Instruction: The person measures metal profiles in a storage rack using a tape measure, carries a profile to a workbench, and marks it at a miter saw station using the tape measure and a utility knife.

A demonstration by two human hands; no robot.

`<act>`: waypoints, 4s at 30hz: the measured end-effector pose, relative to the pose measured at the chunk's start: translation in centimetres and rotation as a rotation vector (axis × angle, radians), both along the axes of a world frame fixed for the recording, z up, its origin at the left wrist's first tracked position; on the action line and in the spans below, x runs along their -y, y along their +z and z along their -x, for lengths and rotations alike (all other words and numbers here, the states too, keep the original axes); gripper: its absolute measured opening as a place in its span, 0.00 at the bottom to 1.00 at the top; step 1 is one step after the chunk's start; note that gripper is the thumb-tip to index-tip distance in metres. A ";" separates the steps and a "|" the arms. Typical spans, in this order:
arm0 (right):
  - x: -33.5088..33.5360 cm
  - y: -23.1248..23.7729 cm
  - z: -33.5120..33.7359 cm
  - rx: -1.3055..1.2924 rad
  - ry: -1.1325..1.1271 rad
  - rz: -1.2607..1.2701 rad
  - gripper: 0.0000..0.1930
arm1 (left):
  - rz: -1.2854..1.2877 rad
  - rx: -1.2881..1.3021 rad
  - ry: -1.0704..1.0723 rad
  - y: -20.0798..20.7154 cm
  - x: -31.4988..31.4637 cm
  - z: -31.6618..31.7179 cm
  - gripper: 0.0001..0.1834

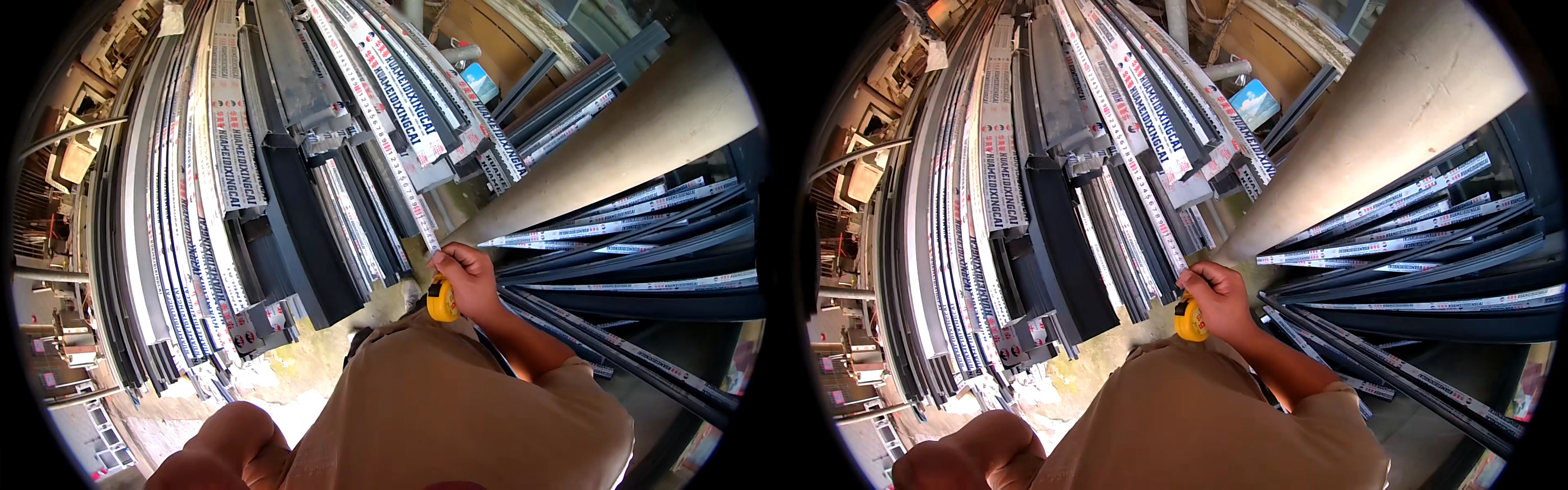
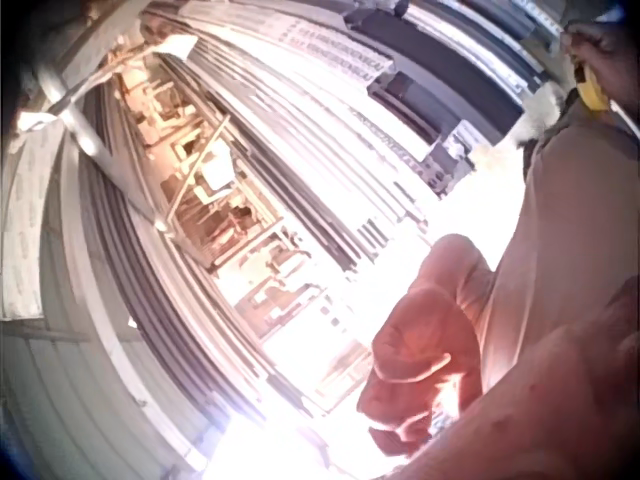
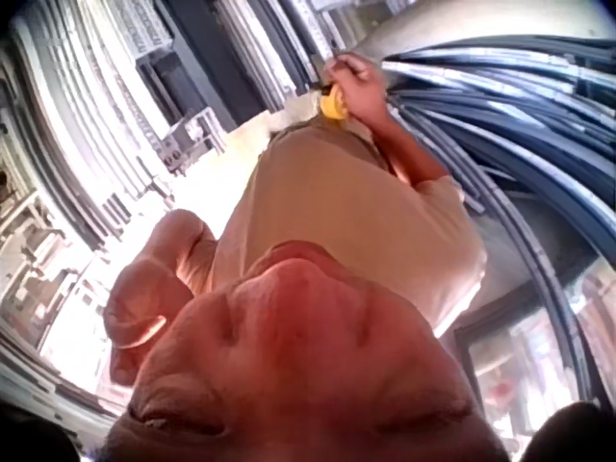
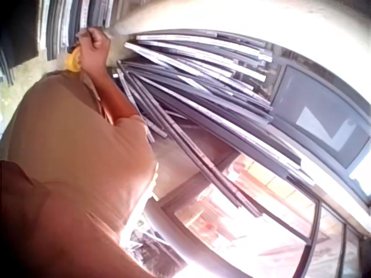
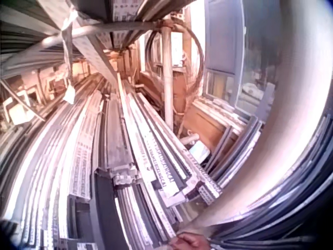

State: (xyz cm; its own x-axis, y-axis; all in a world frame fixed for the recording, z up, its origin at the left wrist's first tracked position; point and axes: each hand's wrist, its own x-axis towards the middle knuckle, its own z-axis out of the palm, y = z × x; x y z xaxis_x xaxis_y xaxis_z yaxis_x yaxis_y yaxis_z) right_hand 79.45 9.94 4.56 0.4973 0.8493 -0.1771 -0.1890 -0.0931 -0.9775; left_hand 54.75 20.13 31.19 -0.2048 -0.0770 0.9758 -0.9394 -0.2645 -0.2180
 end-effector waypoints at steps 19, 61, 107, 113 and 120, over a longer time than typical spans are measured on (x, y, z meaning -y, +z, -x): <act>3.5 -0.6 12.5 -0.094 -0.082 -0.020 0.12 | 0.522 -1.307 1.586 -13.1 -1.2 18.8 0.14; 6.9 1.4 28.3 -0.064 0.257 0.122 0.15 | 1.326 -1.398 1.589 -27.3 2.8 42.8 0.27; 4.9 4.1 31.6 0.302 0.537 0.256 0.14 | 1.998 -0.704 1.213 -35.1 -12.8 42.4 0.17; 4.4 4.4 31.8 0.258 0.542 0.231 0.14 | 1.787 -0.997 1.628 -32.3 -9.9 43.1 0.21; 4.8 5.5 32.3 0.273 0.557 0.236 0.15 | 1.482 -1.065 2.015 -32.9 -5.8 45.4 0.25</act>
